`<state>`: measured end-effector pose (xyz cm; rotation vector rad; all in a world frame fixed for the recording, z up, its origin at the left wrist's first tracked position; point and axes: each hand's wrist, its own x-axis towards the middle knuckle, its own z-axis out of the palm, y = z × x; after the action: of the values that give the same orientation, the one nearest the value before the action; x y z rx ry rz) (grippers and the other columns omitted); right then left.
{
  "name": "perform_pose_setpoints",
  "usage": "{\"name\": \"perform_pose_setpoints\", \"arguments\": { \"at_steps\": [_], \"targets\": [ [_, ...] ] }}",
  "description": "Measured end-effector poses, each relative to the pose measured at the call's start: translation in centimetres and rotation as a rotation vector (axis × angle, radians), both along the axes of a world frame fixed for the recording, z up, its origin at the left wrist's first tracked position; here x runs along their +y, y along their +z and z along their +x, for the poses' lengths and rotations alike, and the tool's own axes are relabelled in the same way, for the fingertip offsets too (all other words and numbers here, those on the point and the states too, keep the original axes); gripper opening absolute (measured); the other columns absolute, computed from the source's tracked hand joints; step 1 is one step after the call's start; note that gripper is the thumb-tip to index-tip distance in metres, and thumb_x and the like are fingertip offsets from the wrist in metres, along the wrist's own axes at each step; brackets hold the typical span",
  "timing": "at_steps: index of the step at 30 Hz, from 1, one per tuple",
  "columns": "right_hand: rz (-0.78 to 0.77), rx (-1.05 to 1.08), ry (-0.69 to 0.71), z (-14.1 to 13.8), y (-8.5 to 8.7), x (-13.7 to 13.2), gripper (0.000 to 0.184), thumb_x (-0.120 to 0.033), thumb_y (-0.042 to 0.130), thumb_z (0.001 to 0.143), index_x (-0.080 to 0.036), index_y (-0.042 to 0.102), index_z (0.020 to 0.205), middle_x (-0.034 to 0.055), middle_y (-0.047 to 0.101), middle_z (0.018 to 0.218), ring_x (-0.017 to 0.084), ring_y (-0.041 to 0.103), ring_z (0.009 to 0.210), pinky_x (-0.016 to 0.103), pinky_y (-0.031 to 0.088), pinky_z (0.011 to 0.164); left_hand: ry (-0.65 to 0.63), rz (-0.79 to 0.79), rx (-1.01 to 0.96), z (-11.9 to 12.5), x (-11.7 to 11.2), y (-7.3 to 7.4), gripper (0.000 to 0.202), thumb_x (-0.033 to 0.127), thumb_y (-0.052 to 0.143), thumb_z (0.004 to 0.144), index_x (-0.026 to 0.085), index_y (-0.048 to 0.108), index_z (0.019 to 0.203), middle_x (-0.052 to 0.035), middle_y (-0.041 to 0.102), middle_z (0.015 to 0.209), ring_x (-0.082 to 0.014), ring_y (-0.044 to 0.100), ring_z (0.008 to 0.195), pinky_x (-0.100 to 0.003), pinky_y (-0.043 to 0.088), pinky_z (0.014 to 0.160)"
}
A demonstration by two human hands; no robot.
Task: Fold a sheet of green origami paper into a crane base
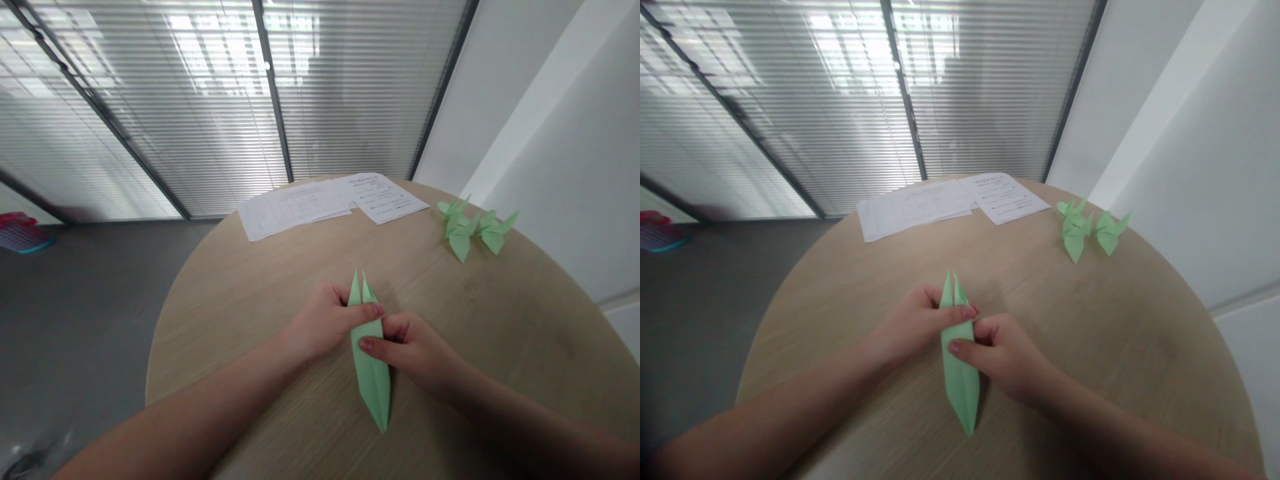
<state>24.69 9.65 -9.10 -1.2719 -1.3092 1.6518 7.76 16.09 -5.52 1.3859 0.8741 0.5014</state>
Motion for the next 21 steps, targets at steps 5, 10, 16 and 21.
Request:
{"name": "perform_pose_setpoints", "arguments": {
  "at_steps": [5,10,16,21],
  "targets": [
    [-0.034,-0.001,0.028,-0.3,0.3,-0.3,0.039,-0.053,0.077,0.077,-0.016,0.069,0.07,-0.0011,0.057,0.06,0.013,0.049,0.056,0.028,0.036,0.056,0.12,0.04,-0.02,-0.2,0.6,0.1,0.034,0.048,0.078,0.076,0.015,0.073,0.067,-0.0003,0.064,0.061,-0.0108,0.051,0.053,-0.025,0.038,0.053],
    [-0.038,-0.018,0.045,-0.4,0.1,-0.4,0.038,-0.052,0.076,0.078,-0.016,0.068,0.07,-0.0013,0.056,0.06,0.012,0.047,0.055,0.028,0.033,0.055,0.187,0.059,-0.041,-0.5,1.2,0.1,0.035,0.047,0.081,0.074,0.016,0.069,0.063,0.0017,0.06,0.057,-0.0095,0.048,0.052,-0.024,0.036,0.052],
    [-0.049,-0.042,0.094,-0.3,0.0,-0.5,0.042,-0.055,0.077,0.077,-0.016,0.067,0.066,-0.0011,0.055,0.058,0.012,0.045,0.054,0.027,0.032,0.054,0.35,0.082,-0.164,-0.9,2.2,0.7,0.033,0.046,0.084,0.072,0.015,0.073,0.069,-0.0003,0.065,0.064,-0.0084,0.049,0.055,-0.023,0.04,0.056],
    [0.007,-0.018,0.023,-0.2,-0.3,-0.4,0.04,-0.056,0.075,0.079,-0.016,0.069,0.073,0.0004,0.058,0.063,0.014,0.048,0.058,0.028,0.036,0.056,0.355,0.179,-0.283,-1.5,2.7,2.0,0.034,0.049,0.073,0.082,0.017,0.076,0.091,-0.0052,0.075,0.089,-0.0113,0.059,0.066,-0.026,0.049,0.066]
  ]
}}
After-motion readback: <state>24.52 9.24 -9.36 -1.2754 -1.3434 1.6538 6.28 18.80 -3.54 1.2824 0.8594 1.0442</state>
